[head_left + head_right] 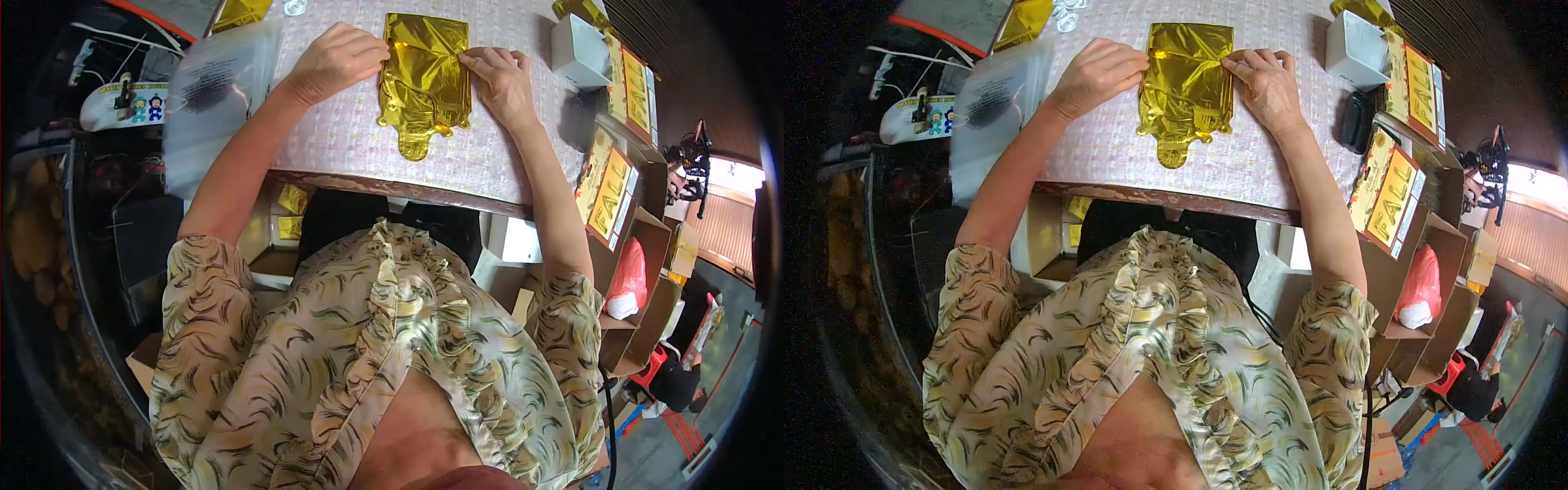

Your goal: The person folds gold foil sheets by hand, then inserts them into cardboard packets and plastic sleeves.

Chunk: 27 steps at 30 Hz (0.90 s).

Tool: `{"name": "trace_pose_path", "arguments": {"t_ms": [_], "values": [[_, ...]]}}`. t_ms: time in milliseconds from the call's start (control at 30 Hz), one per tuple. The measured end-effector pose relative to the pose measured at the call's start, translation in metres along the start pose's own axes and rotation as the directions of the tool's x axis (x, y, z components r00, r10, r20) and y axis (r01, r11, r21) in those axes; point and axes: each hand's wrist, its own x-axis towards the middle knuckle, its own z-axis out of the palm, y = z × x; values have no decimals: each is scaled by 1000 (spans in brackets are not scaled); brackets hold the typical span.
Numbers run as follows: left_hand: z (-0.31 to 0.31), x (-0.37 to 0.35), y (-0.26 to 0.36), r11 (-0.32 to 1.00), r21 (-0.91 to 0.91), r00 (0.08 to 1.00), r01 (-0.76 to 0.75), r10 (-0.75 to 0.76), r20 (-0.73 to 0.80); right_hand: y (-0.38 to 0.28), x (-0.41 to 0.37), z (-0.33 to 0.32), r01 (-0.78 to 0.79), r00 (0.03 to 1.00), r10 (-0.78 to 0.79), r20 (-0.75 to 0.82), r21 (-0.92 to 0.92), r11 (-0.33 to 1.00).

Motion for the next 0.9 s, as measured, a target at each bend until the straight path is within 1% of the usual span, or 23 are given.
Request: {"name": "trace_pose_path", "arguments": {"t_ms": [167, 233, 267, 333, 367, 400, 433, 500, 567, 600, 633, 667, 700, 767, 800, 833, 867, 900], "values": [[0, 16, 10, 1000, -19, 999, -9, 9, 32, 0, 0, -1, -12, 1000, 12, 12, -21, 1000], [5, 24, 15, 980, -157, 990, 126, -114, 83, 0, -1, 0, -21, 1000, 22, 13, -5, 1000], [9, 22, 15, 979, -161, 990, 128, -116, 82, 0, 0, 0, -20, 1000, 20, 7, 13, 1000], [21, 15, 12, 963, -242, 974, 120, -67, 217, 0, 0, 0, -29, 999, 29, 13, 20, 999], [25, 11, 10, 962, -245, 974, 118, -65, 217, -1, 0, -1, -39, 999, 39, 16, 28, 999], [26, 7, 9, 942, -303, 967, 141, -65, 248, 0, 0, 0, -41, 999, 41, 15, 26, 999], [29, 5, 7, 918, -361, 958, 165, -62, 279, 2, 0, 1, -56, 998, 55, 23, 58, 997], [33, 3, 4, 922, -363, 967, 138, -45, 252, 3, -3, 0, -78, 997, 75, 35, 88, 993], [35, 2, 3, 926, -359, 975, 116, -36, 220, 6, -1, -4, -130, 991, 118, 62, 227, 965], [35, 2, 3, 900, -405, 968, 165, -69, 241, 8, -2, -5, -129, 991, 118, 64, 224, 966], [34, 3, 3, 868, -448, 959, 214, -100, 265, 11, -4, -6, -167, 985, 148, 85, 305, 937], [33, 3, 3, 867, -449, 959, 215, -101, 264, 12, -5, -6, -203, 979, 175, 107, 383, 901], [33, 4, 2, 852, -471, 957, 230, -109, 270, 11, -4, -8, -203, 979, 175, 108, 382, 902], [32, 5, 2, 836, -491, 955, 244, -119, 273, 8, -4, -14, -92, 996, 87, 29, 326, 941], [31, 5, 3, 796, -536, 949, 282, -150, 277, 7, -4, -15, -90, 996, 85, 30, 325, 941], [30, 5, 5, 750, -580, 942, 317, -179, 284, 6, -4, -16, -56, 998, 52, 21, 264, 963], [28, 5, 6, 749, -581, 942, 318, -180, 284, 4, -4, -16, -22, 1000, 19, 14, 202, 979], [25, 6, 6, 743, -579, 935, 336, -186, 302, 3, -3, -17, -21, 1000, 18, 15, 202, 979]]}}
